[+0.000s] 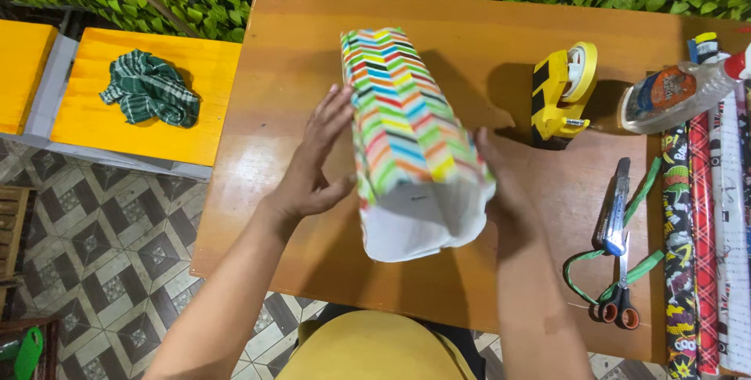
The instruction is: The person wraps a rectangular box with colorful chevron-patterned wrapping paper on a wooden table. They fold the paper edges, crease the corners, and secure the seams with adhesive tape from a handheld dispenser. The wrapped gift is left on the table.
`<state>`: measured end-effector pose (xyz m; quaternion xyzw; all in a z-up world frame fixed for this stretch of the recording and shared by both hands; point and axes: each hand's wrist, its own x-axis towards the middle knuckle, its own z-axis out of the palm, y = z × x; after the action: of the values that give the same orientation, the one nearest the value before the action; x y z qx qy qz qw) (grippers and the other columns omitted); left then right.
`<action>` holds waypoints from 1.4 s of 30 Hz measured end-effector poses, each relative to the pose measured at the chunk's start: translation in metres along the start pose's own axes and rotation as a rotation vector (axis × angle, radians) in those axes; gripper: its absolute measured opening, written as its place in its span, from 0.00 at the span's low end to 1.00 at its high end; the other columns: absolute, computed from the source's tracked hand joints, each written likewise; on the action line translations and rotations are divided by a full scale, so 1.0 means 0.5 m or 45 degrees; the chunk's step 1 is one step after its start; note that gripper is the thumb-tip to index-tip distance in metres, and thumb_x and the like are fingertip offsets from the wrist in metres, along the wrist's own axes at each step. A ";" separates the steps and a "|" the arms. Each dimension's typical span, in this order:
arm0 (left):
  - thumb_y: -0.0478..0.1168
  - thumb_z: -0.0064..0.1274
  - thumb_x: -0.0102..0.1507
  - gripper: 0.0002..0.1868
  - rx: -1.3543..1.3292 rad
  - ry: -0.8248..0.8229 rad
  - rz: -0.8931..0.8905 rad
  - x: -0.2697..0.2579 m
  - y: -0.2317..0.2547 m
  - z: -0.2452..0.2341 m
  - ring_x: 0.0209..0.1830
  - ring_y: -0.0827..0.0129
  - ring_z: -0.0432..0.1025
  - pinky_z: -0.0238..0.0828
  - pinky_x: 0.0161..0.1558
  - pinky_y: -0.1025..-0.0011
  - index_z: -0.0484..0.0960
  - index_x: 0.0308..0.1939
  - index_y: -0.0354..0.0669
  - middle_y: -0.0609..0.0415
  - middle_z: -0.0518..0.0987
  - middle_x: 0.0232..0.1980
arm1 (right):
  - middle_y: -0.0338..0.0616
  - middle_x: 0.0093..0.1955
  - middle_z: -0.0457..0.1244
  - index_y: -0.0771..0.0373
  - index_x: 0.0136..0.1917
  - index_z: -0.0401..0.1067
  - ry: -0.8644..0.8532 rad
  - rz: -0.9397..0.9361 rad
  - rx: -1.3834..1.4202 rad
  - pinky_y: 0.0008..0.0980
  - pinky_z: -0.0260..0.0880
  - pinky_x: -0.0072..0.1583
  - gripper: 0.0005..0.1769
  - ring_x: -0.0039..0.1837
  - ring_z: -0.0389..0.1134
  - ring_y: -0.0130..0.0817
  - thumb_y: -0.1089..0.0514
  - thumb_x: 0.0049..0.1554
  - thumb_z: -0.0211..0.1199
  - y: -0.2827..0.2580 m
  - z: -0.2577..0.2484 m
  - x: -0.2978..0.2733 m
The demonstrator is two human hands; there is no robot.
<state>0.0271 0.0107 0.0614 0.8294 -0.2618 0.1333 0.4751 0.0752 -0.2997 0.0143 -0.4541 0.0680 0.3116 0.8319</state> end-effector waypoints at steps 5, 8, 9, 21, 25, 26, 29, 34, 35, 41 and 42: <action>0.38 0.58 0.58 0.27 0.295 -0.105 -0.049 0.001 0.015 0.038 0.77 0.45 0.58 0.57 0.75 0.50 0.75 0.62 0.46 0.48 0.73 0.67 | 0.50 0.73 0.64 0.59 0.74 0.65 0.068 -0.162 -1.042 0.41 0.61 0.72 0.36 0.74 0.62 0.42 0.35 0.64 0.50 -0.041 0.031 -0.016; 0.41 0.64 0.57 0.27 0.444 -0.077 -0.114 -0.014 0.009 0.071 0.63 0.47 0.67 0.65 0.63 0.53 0.77 0.60 0.44 0.46 0.76 0.60 | 0.49 0.74 0.62 0.50 0.78 0.59 0.245 -0.062 -1.392 0.44 0.60 0.72 0.32 0.75 0.61 0.44 0.37 0.64 0.49 -0.056 0.094 -0.044; 0.43 0.66 0.57 0.29 0.487 -0.054 -0.135 -0.018 0.007 0.084 0.58 0.48 0.69 0.67 0.59 0.54 0.77 0.60 0.43 0.44 0.76 0.58 | 0.50 0.73 0.61 0.46 0.79 0.56 0.303 0.077 -1.507 0.46 0.60 0.72 0.32 0.74 0.61 0.48 0.39 0.65 0.50 -0.057 0.122 -0.049; 0.47 0.66 0.53 0.35 0.966 -0.269 0.215 0.034 -0.008 0.006 0.71 0.51 0.62 0.49 0.69 0.43 0.77 0.65 0.47 0.49 0.71 0.70 | 0.49 0.81 0.51 0.50 0.78 0.53 0.405 -0.707 -2.597 0.66 0.39 0.76 0.40 0.82 0.49 0.47 0.60 0.53 0.59 0.002 0.212 0.004; 0.45 0.66 0.48 0.30 1.044 -0.368 -0.034 0.025 -0.010 0.019 0.59 0.55 0.68 0.61 0.62 0.56 0.80 0.54 0.45 0.52 0.75 0.56 | 0.51 0.80 0.50 0.59 0.81 0.51 0.361 -0.698 -2.319 0.68 0.34 0.77 0.41 0.81 0.47 0.48 0.43 0.61 0.56 0.102 0.289 0.018; 0.45 0.65 0.50 0.26 1.099 -0.360 -0.052 0.023 -0.008 0.024 0.56 0.58 0.68 0.62 0.59 0.58 0.82 0.53 0.49 0.56 0.76 0.52 | 0.51 0.80 0.50 0.58 0.81 0.51 0.360 -0.714 -2.340 0.68 0.34 0.77 0.42 0.81 0.47 0.47 0.39 0.61 0.54 0.107 0.285 0.019; 0.49 0.67 0.50 0.24 1.050 -0.267 0.036 0.021 -0.006 0.028 0.49 0.61 0.69 0.62 0.54 0.59 0.86 0.51 0.53 0.60 0.76 0.46 | 0.48 0.80 0.49 0.55 0.81 0.51 0.362 -0.736 -2.458 0.70 0.32 0.76 0.45 0.82 0.46 0.44 0.30 0.59 0.49 0.099 0.251 0.011; 0.57 0.67 0.52 0.27 0.889 -0.195 0.103 0.025 0.001 0.015 0.47 0.58 0.67 0.60 0.52 0.56 0.87 0.52 0.53 0.57 0.76 0.44 | 0.40 0.82 0.47 0.50 0.80 0.51 0.415 -0.611 -2.731 0.74 0.25 0.75 0.44 0.81 0.43 0.42 0.28 0.58 0.47 0.027 0.167 -0.019; 0.58 0.67 0.54 0.26 0.882 -0.214 0.059 0.028 0.002 0.013 0.47 0.58 0.68 0.61 0.54 0.55 0.86 0.51 0.53 0.56 0.76 0.44 | 0.41 0.82 0.47 0.51 0.80 0.51 0.453 -0.573 -2.746 0.74 0.25 0.75 0.43 0.82 0.42 0.43 0.29 0.59 0.47 0.024 0.166 -0.019; 0.50 0.53 0.66 0.28 1.066 -0.081 0.225 0.080 -0.019 0.024 0.62 0.51 0.68 0.59 0.64 0.51 0.74 0.68 0.43 0.48 0.77 0.60 | 0.45 0.83 0.47 0.54 0.81 0.52 0.514 -0.755 -2.566 0.70 0.26 0.76 0.40 0.84 0.41 0.47 0.33 0.63 0.47 0.064 0.223 0.036; 0.50 0.51 0.66 0.30 1.142 -0.054 0.299 0.085 -0.022 0.029 0.65 0.50 0.68 0.58 0.64 0.50 0.72 0.69 0.42 0.47 0.77 0.63 | 0.44 0.83 0.47 0.53 0.81 0.52 0.493 -0.775 -2.513 0.69 0.26 0.76 0.39 0.84 0.41 0.47 0.34 0.64 0.46 0.068 0.227 0.044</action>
<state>0.0682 -0.0101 0.0660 0.9203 -0.2801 0.2694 0.0457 0.0537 -0.1854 0.0469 -0.9706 -0.2016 -0.0715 0.1106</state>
